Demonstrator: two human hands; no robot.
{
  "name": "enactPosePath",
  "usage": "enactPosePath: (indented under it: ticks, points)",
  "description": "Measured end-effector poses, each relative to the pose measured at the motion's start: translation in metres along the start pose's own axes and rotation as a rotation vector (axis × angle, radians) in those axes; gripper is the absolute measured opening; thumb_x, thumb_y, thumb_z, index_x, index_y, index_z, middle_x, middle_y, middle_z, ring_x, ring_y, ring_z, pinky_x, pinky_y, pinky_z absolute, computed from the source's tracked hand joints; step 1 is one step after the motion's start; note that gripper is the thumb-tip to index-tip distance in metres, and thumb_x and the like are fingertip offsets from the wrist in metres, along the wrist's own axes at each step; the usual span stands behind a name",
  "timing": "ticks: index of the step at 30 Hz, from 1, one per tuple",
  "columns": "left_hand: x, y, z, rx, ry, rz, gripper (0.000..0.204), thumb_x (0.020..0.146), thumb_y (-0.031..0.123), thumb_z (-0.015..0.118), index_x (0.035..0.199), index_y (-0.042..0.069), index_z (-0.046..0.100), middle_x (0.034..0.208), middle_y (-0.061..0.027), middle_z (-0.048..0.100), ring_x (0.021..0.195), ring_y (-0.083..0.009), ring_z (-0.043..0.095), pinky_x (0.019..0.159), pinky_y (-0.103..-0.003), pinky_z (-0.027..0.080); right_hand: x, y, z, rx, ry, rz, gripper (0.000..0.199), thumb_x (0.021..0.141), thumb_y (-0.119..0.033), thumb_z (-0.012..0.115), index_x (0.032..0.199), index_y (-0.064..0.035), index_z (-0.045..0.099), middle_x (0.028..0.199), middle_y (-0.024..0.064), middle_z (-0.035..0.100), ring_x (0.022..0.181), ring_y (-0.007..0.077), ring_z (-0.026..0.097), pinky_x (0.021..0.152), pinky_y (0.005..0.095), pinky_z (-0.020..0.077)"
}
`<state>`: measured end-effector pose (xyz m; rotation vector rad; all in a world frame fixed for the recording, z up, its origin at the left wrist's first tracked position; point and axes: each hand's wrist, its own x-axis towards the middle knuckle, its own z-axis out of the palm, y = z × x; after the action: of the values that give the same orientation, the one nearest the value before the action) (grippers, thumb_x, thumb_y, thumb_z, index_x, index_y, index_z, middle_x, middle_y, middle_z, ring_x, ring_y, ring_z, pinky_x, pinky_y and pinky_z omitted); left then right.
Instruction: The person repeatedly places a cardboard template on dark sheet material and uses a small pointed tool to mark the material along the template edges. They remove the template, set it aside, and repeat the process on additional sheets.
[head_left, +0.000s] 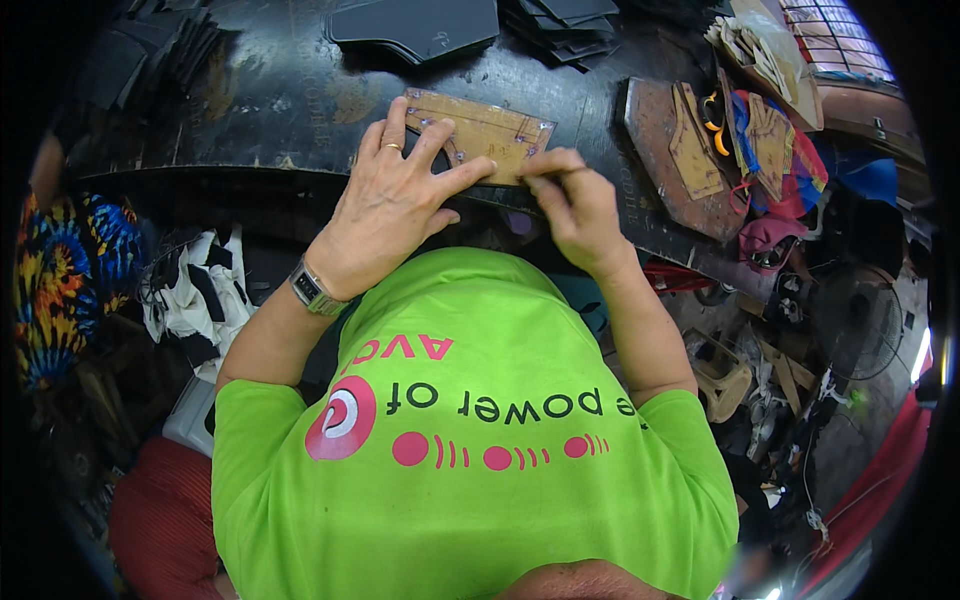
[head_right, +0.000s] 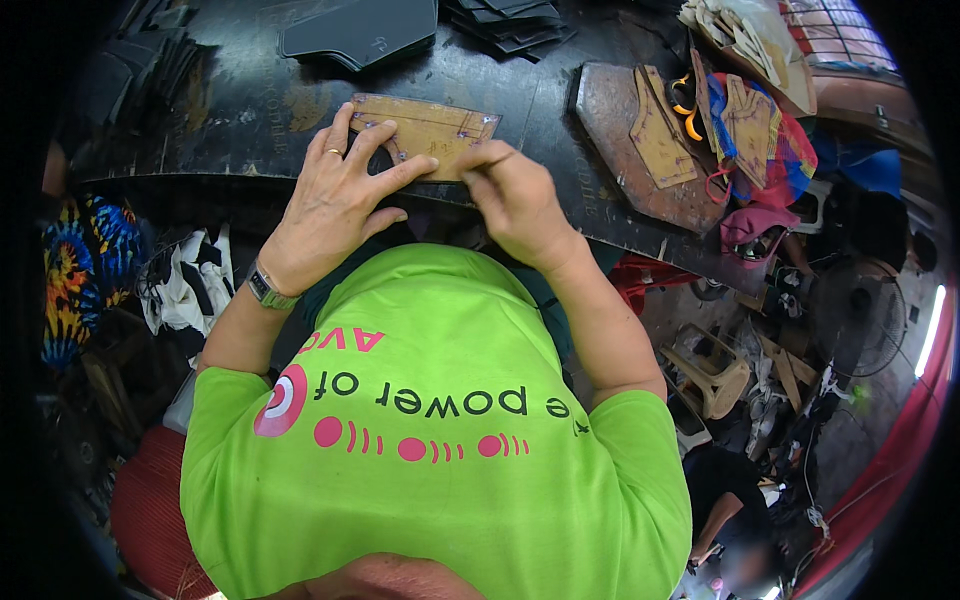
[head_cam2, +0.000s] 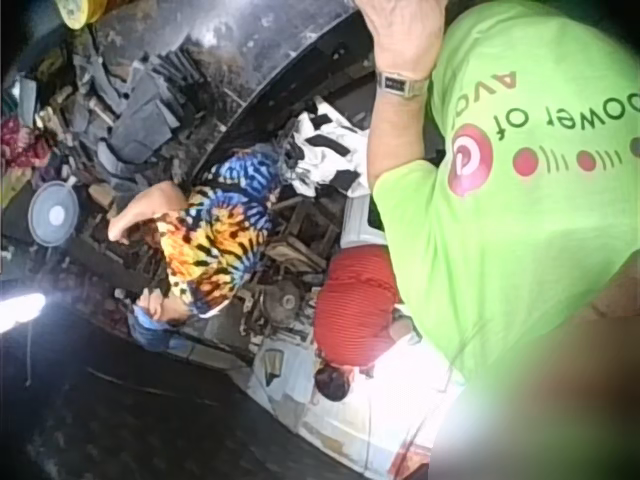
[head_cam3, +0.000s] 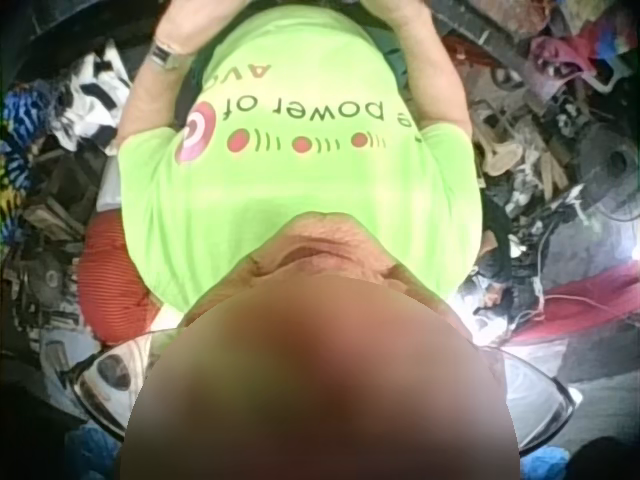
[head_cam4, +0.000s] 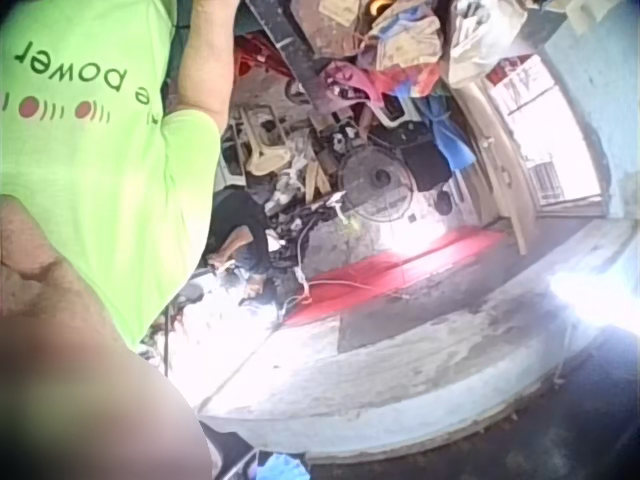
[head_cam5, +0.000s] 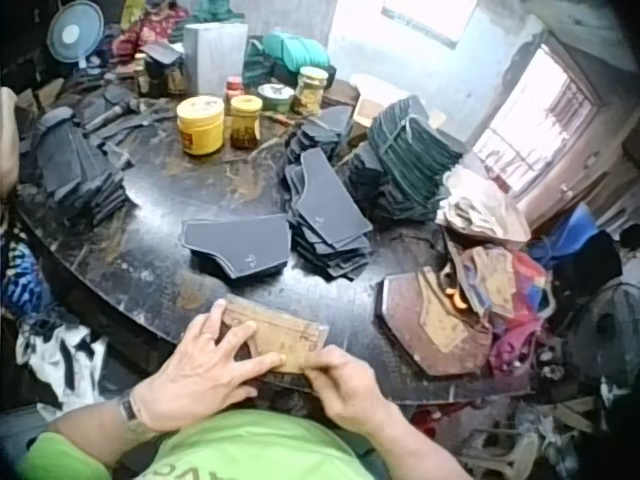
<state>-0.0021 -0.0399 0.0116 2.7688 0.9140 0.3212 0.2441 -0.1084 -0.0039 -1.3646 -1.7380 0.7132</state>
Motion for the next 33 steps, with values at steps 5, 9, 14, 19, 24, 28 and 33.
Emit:
enactPosePath:
  ticks: [5,9,14,19,24,28,33]
  points:
    - [-0.002,-0.001,-0.001,-0.001,0.002,-0.002,0.075,0.075,0.027,0.090,0.143,0.035,0.062,0.145,-0.0108,0.048,0.145,-0.0474,0.036,0.116,-0.055,0.038,0.004,-0.002,-0.002,-0.141,-0.024,-0.171,0.013,0.097,0.004,0.064,0.110,0.0000,0.065,0.095,0.0151,0.071,0.083,0.0262,0.072,0.076,0.0344,0.0565]
    - [-0.001,0.000,-0.001,-0.011,0.001,-0.005,0.074,0.076,0.027,0.090,0.143,0.036,0.062,0.145,-0.0110,0.049,0.146,-0.0474,0.035,0.117,-0.056,0.038,0.007,-0.001,-0.004,0.161,0.011,0.193,0.010,0.101,0.001,0.063,0.110,0.0005,0.065,0.097,0.0108,0.074,0.081,0.0147,0.069,0.076,0.0303,0.0557]
    - [-0.002,-0.001,0.001,0.008,0.014,0.001,0.073,0.076,0.027,0.090,0.143,0.036,0.062,0.144,-0.0109,0.050,0.146,-0.0469,0.035,0.117,-0.055,0.038,0.017,0.006,0.013,0.084,0.202,0.113,0.012,0.103,0.004,0.061,0.113,-0.0001,0.068,0.100,0.0074,0.074,0.086,0.0121,0.068,0.079,0.0268,0.0557]
    - [-0.002,-0.002,-0.001,-0.004,-0.007,-0.008,0.074,0.076,0.027,0.090,0.144,0.037,0.061,0.146,-0.0106,0.049,0.148,-0.0457,0.035,0.117,-0.055,0.037,0.025,0.005,0.012,-0.217,0.130,-0.195,0.015,0.094,0.006,0.068,0.107,-0.0012,0.069,0.097,0.0154,0.074,0.087,0.0248,0.075,0.076,0.0332,0.0579]
    - [-0.004,-0.002,-0.003,0.011,-0.005,0.004,0.071,0.080,0.027,0.088,0.145,0.034,0.060,0.149,-0.0118,0.050,0.148,-0.0490,0.036,0.118,-0.055,0.036,0.025,-0.008,0.013,0.489,0.243,0.150,0.012,0.104,-0.002,0.064,0.114,0.0002,0.068,0.104,0.0081,0.075,0.087,0.0114,0.069,0.077,0.0262,0.0560]
    - [-0.005,-0.007,-0.006,0.012,-0.012,0.013,0.069,0.081,0.027,0.087,0.144,0.022,0.059,0.149,-0.0117,0.053,0.147,-0.0482,0.039,0.118,-0.054,0.037,0.024,-0.009,0.028,0.743,0.175,0.323,0.015,0.105,-0.007,0.066,0.117,0.0012,0.066,0.101,0.0049,0.071,0.085,0.0092,0.066,0.079,0.0233,0.0549]
    - [-0.010,-0.023,-0.013,-0.125,-0.002,0.028,0.068,0.079,0.024,0.089,0.139,0.012,0.060,0.150,-0.0101,0.054,0.151,-0.0382,0.039,0.119,-0.048,0.038,0.019,-0.007,0.034,0.534,0.075,0.267,0.012,0.104,-0.004,0.064,0.115,0.0016,0.067,0.104,0.0054,0.071,0.092,0.0120,0.068,0.084,0.0264,0.0555]
